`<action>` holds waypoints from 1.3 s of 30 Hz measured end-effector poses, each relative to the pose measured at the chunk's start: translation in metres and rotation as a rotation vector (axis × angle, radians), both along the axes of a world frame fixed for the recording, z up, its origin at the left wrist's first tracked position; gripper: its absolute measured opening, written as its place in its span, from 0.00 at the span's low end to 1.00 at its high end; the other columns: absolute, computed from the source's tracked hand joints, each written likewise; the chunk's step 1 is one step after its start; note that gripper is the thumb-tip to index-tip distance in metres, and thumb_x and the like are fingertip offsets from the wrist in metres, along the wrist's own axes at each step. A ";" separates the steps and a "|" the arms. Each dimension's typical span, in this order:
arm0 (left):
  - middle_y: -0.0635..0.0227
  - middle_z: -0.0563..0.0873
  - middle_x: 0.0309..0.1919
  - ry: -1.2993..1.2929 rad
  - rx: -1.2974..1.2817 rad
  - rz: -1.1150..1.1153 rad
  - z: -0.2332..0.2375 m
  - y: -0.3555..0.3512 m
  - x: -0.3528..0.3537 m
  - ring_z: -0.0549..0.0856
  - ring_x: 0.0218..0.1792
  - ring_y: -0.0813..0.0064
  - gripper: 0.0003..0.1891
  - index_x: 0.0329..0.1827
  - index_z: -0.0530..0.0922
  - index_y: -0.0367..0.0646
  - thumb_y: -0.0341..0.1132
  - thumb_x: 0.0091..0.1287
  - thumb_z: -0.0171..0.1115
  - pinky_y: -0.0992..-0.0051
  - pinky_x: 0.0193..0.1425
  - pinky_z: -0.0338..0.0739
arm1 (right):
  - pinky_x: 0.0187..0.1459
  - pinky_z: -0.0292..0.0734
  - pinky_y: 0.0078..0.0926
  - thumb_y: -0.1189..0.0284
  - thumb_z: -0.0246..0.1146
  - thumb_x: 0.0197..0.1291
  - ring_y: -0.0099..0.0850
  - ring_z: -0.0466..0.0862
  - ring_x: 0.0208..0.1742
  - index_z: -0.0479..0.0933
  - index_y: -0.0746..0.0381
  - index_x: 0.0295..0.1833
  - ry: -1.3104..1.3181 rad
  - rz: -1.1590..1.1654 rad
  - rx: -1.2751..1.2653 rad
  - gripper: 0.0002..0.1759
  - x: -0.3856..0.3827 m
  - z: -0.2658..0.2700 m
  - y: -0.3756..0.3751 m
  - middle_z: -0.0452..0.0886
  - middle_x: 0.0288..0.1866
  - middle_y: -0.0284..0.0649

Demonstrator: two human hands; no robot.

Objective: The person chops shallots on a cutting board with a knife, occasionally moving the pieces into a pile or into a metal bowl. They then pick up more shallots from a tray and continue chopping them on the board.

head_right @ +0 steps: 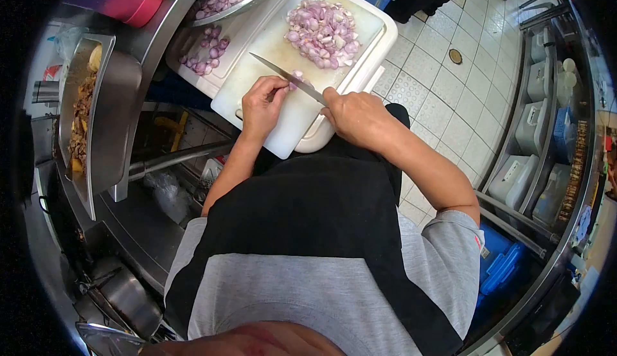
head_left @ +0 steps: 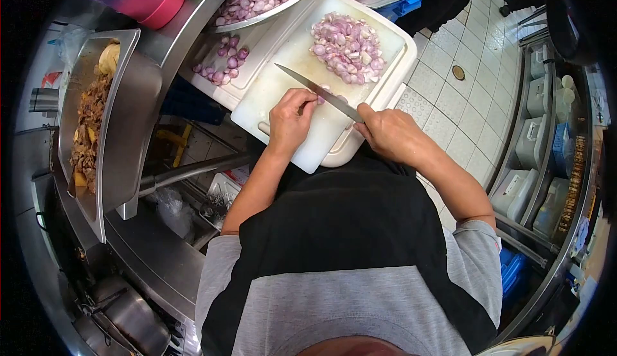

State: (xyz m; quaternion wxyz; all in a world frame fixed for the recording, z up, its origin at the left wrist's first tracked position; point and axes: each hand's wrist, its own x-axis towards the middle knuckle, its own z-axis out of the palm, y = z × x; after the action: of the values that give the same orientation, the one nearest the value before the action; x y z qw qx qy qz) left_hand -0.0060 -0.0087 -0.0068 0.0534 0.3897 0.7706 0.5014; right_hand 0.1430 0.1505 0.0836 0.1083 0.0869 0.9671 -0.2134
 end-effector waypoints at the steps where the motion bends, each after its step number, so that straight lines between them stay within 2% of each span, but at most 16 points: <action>1: 0.62 0.86 0.39 0.005 -0.013 0.003 -0.001 0.000 -0.001 0.88 0.37 0.72 0.07 0.40 0.84 0.35 0.18 0.61 0.65 0.76 0.42 0.82 | 0.33 0.79 0.52 0.64 0.57 0.69 0.55 0.85 0.32 0.68 0.67 0.45 -0.009 -0.012 -0.018 0.15 -0.001 -0.004 -0.001 0.82 0.25 0.54; 6: 0.61 0.87 0.39 0.039 -0.019 0.009 -0.003 0.000 -0.001 0.88 0.37 0.72 0.07 0.40 0.84 0.34 0.18 0.61 0.65 0.76 0.42 0.83 | 0.33 0.78 0.53 0.64 0.57 0.69 0.56 0.84 0.32 0.68 0.67 0.46 0.044 -0.044 -0.064 0.15 -0.016 -0.041 -0.005 0.83 0.26 0.54; 8: 0.61 0.86 0.38 0.004 0.042 0.021 -0.006 0.000 0.000 0.88 0.35 0.64 0.06 0.40 0.84 0.38 0.21 0.61 0.65 0.71 0.39 0.82 | 0.34 0.76 0.56 0.64 0.56 0.70 0.57 0.83 0.32 0.67 0.66 0.45 0.067 -0.053 -0.091 0.15 -0.021 -0.044 -0.004 0.81 0.25 0.57; 17: 0.61 0.86 0.37 0.024 0.028 0.023 -0.007 0.001 -0.001 0.88 0.33 0.66 0.05 0.38 0.83 0.36 0.21 0.60 0.65 0.72 0.38 0.82 | 0.32 0.77 0.54 0.64 0.58 0.69 0.57 0.83 0.30 0.67 0.67 0.44 0.008 -0.030 -0.038 0.15 0.003 -0.003 -0.002 0.80 0.23 0.56; 18: 0.61 0.86 0.37 0.024 0.028 0.023 -0.005 0.001 -0.001 0.88 0.33 0.66 0.05 0.38 0.83 0.36 0.21 0.60 0.65 0.72 0.38 0.82 | 0.32 0.77 0.54 0.64 0.58 0.69 0.57 0.83 0.30 0.67 0.67 0.44 0.007 -0.030 -0.038 0.15 0.002 -0.004 -0.002 0.80 0.23 0.56; 20: 0.61 0.87 0.39 -0.009 -0.018 0.011 -0.003 0.000 -0.001 0.88 0.37 0.73 0.06 0.39 0.83 0.33 0.18 0.61 0.64 0.76 0.43 0.84 | 0.33 0.77 0.54 0.65 0.57 0.69 0.57 0.83 0.30 0.67 0.67 0.44 0.000 -0.039 -0.051 0.15 0.000 -0.008 -0.006 0.81 0.24 0.56; 24: 0.60 0.87 0.39 -0.010 -0.020 0.017 -0.005 0.001 0.000 0.88 0.38 0.73 0.05 0.39 0.83 0.33 0.18 0.61 0.64 0.76 0.44 0.85 | 0.34 0.77 0.54 0.65 0.56 0.70 0.58 0.83 0.30 0.66 0.67 0.45 0.051 -0.057 -0.070 0.15 -0.011 -0.034 -0.012 0.81 0.24 0.56; 27: 0.59 0.87 0.39 -0.006 0.013 0.005 -0.008 0.001 -0.002 0.89 0.38 0.72 0.05 0.40 0.83 0.33 0.19 0.62 0.66 0.75 0.43 0.85 | 0.36 0.80 0.51 0.65 0.56 0.69 0.55 0.86 0.35 0.69 0.69 0.49 0.049 -0.090 -0.072 0.16 -0.027 -0.046 -0.017 0.84 0.30 0.56; 29: 0.59 0.86 0.38 0.036 0.058 0.016 -0.002 0.002 0.002 0.87 0.34 0.65 0.05 0.39 0.83 0.36 0.23 0.62 0.67 0.71 0.39 0.82 | 0.40 0.78 0.54 0.63 0.55 0.70 0.57 0.84 0.38 0.67 0.69 0.49 0.028 -0.120 -0.158 0.17 -0.033 -0.047 -0.016 0.83 0.32 0.59; 31: 0.58 0.86 0.40 0.109 0.056 -0.022 0.005 0.002 0.006 0.87 0.37 0.63 0.06 0.41 0.83 0.37 0.24 0.62 0.67 0.70 0.42 0.82 | 0.43 0.78 0.54 0.62 0.55 0.70 0.58 0.84 0.41 0.68 0.68 0.53 0.000 -0.136 -0.181 0.19 -0.035 -0.054 -0.014 0.84 0.35 0.59; 35: 0.56 0.85 0.44 0.328 -0.053 -0.101 0.001 0.002 0.009 0.84 0.47 0.53 0.12 0.45 0.80 0.37 0.22 0.59 0.68 0.61 0.53 0.78 | 0.44 0.78 0.54 0.60 0.54 0.71 0.58 0.84 0.41 0.69 0.66 0.54 0.014 -0.172 -0.254 0.19 -0.032 -0.056 -0.009 0.84 0.35 0.58; 39: 0.56 0.85 0.44 0.377 -0.112 -0.096 0.005 0.006 0.010 0.84 0.46 0.54 0.11 0.45 0.80 0.37 0.23 0.59 0.68 0.62 0.53 0.77 | 0.45 0.77 0.54 0.59 0.54 0.71 0.57 0.84 0.42 0.70 0.65 0.53 0.000 -0.143 -0.280 0.19 -0.032 -0.056 -0.001 0.84 0.37 0.59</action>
State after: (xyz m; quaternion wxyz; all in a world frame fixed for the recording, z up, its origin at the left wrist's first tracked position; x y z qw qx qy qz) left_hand 0.0044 -0.0023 -0.0013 -0.0464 0.5094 0.7741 0.3729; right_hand 0.1112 0.1499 0.0281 0.1041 0.1396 0.9192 -0.3532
